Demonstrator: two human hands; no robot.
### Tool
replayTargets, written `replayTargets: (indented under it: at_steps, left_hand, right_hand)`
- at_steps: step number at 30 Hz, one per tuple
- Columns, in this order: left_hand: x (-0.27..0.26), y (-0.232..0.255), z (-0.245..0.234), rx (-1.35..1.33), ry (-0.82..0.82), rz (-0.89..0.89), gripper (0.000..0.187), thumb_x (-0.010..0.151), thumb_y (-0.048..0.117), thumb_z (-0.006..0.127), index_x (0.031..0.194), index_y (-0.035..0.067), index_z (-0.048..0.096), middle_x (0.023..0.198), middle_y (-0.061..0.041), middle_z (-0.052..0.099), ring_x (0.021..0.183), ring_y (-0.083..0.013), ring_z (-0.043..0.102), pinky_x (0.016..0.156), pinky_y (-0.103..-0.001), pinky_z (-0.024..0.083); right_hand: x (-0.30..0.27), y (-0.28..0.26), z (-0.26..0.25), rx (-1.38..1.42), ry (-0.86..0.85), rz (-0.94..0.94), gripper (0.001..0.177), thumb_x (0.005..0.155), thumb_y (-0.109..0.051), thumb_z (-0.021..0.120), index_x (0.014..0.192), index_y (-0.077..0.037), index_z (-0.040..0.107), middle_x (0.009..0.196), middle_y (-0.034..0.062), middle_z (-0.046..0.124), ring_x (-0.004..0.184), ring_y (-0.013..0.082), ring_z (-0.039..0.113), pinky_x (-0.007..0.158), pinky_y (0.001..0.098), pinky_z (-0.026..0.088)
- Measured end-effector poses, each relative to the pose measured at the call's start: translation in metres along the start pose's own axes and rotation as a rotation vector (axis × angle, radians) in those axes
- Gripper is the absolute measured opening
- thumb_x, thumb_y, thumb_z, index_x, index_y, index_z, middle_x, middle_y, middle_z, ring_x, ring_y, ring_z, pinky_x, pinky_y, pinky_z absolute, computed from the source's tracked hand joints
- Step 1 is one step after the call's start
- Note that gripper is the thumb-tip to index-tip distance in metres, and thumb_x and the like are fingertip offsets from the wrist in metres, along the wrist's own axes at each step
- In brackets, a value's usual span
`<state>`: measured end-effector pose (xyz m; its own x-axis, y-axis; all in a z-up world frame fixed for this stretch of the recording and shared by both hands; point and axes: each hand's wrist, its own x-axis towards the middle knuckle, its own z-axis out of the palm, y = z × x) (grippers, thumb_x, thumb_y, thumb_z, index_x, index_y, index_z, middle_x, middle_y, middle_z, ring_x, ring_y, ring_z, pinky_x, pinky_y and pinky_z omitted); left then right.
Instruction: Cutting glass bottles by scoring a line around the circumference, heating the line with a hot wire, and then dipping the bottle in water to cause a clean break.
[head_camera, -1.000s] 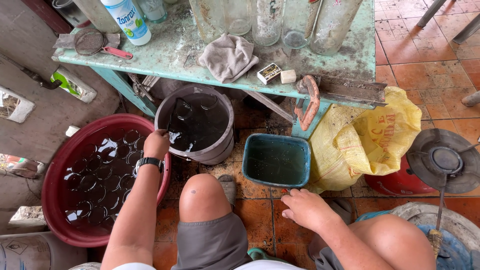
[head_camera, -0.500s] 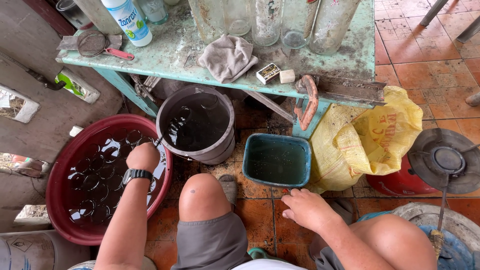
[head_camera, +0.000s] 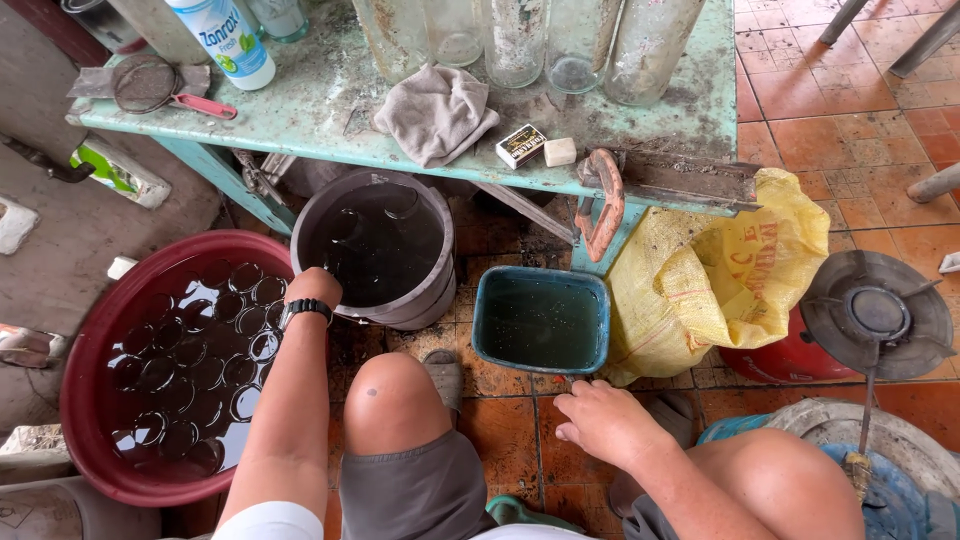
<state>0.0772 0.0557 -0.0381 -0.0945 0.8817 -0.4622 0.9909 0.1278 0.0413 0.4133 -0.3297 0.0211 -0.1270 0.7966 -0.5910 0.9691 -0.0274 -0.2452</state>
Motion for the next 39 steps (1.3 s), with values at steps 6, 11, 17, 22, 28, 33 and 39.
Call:
replayTargets:
  at_steps: [6,11,17,22,28,33,39]
  left_hand:
    - [0.038,0.007,0.018,0.006,-0.045,-0.045,0.025,0.093,0.008,0.053,0.094,0.000,0.077,0.097,-0.020,0.075,0.087,-0.0379,0.069,0.073,-0.046,0.056]
    - [0.030,0.019,0.012,-0.054,0.025,-0.050,0.024,0.093,0.007,0.055,0.095,0.001,0.078,0.096,-0.020,0.077,0.088,-0.0387,0.071,0.073,-0.046,0.058]
    - [0.024,0.027,0.006,-0.085,0.051,-0.001,0.026,0.097,0.011,0.053,0.099,0.000,0.076,0.100,-0.021,0.075,0.090,-0.0406,0.070,0.074,-0.048,0.058]
    - [0.026,0.031,0.000,-0.101,0.042,0.010,0.026,0.093,0.006,0.051,0.097,0.001,0.076,0.101,-0.021,0.075,0.091,-0.0413,0.070,0.074,-0.048,0.057]
    - [0.038,0.022,0.009,-0.088,0.055,0.058,0.030,0.093,0.008,0.052,0.107,0.001,0.077,0.109,-0.023,0.075,0.101,-0.0444,0.070,0.083,-0.050,0.058]
    - [0.032,0.030,0.003,-0.015,-0.010,0.082,0.033,0.094,0.005,0.047,0.111,0.002,0.076,0.112,-0.023,0.074,0.100,-0.0420,0.070,0.081,-0.050,0.059]
    - [0.029,0.037,0.004,-0.014,0.020,0.128,0.036,0.094,0.005,0.045,0.116,0.001,0.074,0.115,-0.024,0.073,0.104,-0.0436,0.070,0.084,-0.051,0.059]
  right_hand:
    - [0.002,-0.001,0.004,0.001,0.021,-0.025,0.030,0.101,-0.042,0.065,0.117,-0.016,0.062,0.110,0.0083,0.059,0.104,0.0322,0.056,0.082,0.0501,0.051]
    - [0.005,-0.001,0.007,-0.004,0.028,-0.032,0.029,0.101,-0.041,0.066,0.115,-0.016,0.062,0.109,0.0083,0.059,0.103,0.0324,0.056,0.081,0.0504,0.052]
    - [0.004,-0.003,0.007,0.001,0.027,-0.020,0.028,0.100,-0.042,0.066,0.112,-0.016,0.062,0.108,0.0074,0.058,0.104,0.0323,0.056,0.078,0.0517,0.053]
    - [0.003,-0.006,0.003,-0.004,0.011,-0.016,0.028,0.101,-0.041,0.065,0.114,-0.016,0.061,0.108,0.0075,0.059,0.104,0.0316,0.056,0.079,0.0512,0.053]
    - [0.006,-0.003,0.010,-0.006,0.029,-0.017,0.028,0.101,-0.041,0.065,0.114,-0.016,0.062,0.108,0.0075,0.059,0.104,0.0321,0.056,0.080,0.0512,0.053]
    - [0.008,-0.002,0.012,0.001,0.018,-0.010,0.029,0.100,-0.041,0.065,0.114,-0.017,0.062,0.109,0.0071,0.059,0.106,0.0322,0.055,0.082,0.0515,0.052]
    - [0.010,-0.001,0.014,-0.014,0.042,-0.019,0.029,0.099,-0.042,0.067,0.113,-0.016,0.063,0.109,0.0086,0.059,0.104,0.0334,0.056,0.082,0.0519,0.051]
